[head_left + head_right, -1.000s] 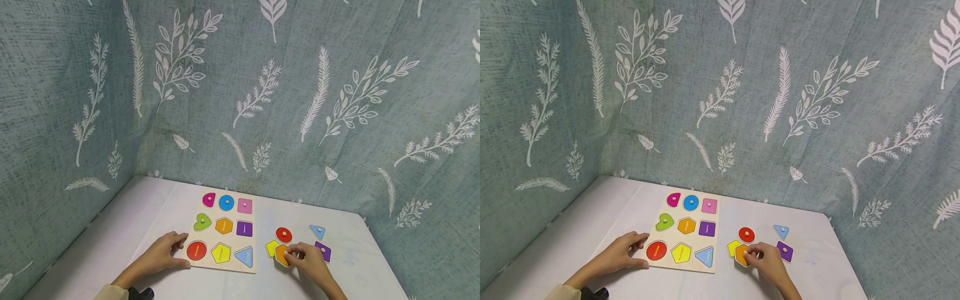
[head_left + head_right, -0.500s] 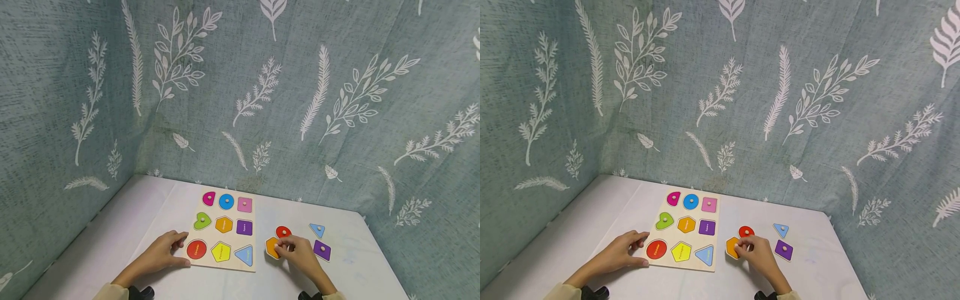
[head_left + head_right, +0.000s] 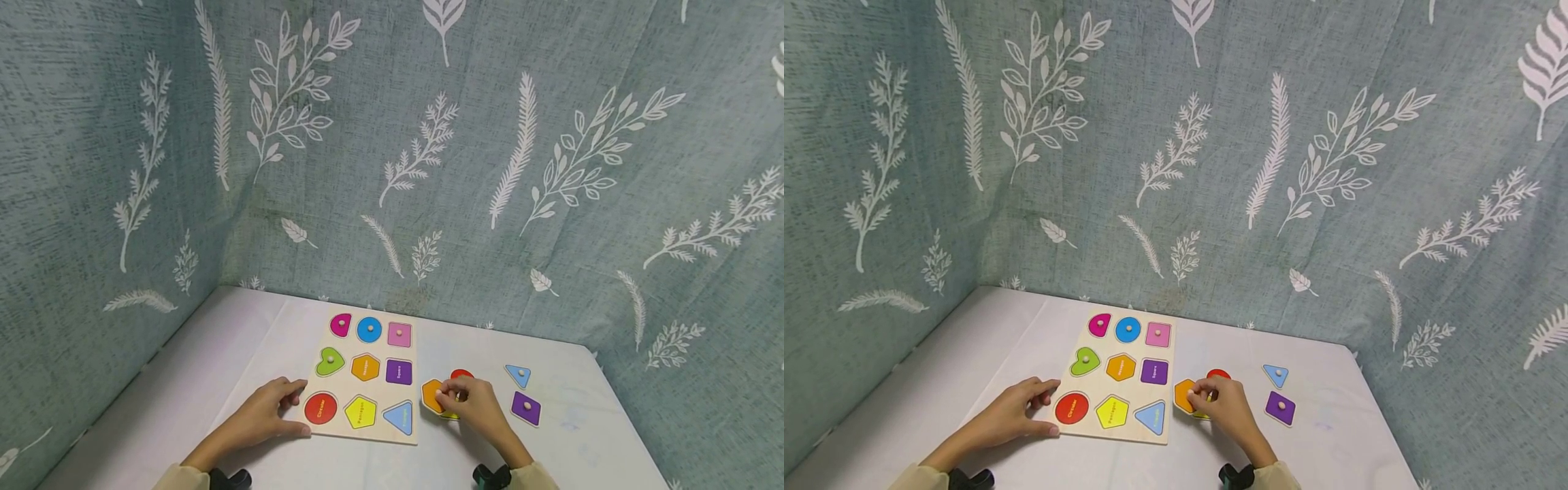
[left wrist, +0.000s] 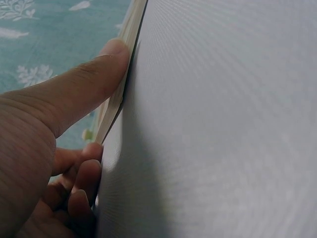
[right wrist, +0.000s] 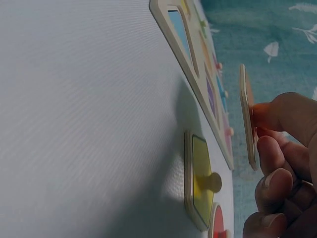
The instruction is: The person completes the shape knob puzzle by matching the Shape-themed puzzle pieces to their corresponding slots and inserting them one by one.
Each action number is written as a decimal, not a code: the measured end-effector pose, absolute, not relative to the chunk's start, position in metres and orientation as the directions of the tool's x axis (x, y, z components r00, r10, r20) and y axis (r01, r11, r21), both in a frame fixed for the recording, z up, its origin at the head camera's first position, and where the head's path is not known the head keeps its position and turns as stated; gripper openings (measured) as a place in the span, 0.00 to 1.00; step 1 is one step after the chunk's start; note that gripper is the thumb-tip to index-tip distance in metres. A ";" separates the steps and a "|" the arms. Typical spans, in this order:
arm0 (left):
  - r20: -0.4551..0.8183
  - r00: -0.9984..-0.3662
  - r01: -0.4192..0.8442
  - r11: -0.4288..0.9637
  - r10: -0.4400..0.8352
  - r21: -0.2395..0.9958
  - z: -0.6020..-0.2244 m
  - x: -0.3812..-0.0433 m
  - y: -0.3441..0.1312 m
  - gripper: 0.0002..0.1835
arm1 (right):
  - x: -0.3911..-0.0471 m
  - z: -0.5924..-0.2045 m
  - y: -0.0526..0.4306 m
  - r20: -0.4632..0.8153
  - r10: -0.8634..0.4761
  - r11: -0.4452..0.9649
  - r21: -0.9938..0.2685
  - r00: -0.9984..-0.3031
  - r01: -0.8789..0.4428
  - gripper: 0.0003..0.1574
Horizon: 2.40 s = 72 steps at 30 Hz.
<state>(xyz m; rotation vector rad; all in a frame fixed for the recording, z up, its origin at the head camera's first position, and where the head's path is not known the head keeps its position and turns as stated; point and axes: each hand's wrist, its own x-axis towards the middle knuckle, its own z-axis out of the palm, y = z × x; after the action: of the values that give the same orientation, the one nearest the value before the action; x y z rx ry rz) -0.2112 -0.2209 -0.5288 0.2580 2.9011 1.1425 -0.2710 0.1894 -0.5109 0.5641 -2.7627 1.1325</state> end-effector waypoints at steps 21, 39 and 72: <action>0.034 -0.987 0.138 0.721 0.157 0.679 -0.529 -0.212 -0.221 0.49 | -0.287 -0.515 0.152 0.298 -0.347 0.618 -0.641 -0.889 -0.456 0.07; 0.033 -0.988 0.132 0.717 0.151 0.684 -0.532 -0.212 -0.222 0.49 | -0.300 -0.518 0.111 0.239 -0.384 0.597 -0.673 -0.892 -0.437 0.07; 0.047 -0.984 0.156 0.714 0.171 0.682 -0.528 -0.211 -0.222 0.48 | -0.322 -0.518 0.056 0.228 -0.445 0.582 -0.661 -0.866 -0.473 0.06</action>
<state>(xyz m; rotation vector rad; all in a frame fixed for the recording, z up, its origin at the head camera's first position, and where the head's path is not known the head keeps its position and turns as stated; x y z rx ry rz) -0.2108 -0.2224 -0.5277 0.2759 2.8903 1.1481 -0.3218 0.0563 -0.5176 0.8010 -2.7605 1.1707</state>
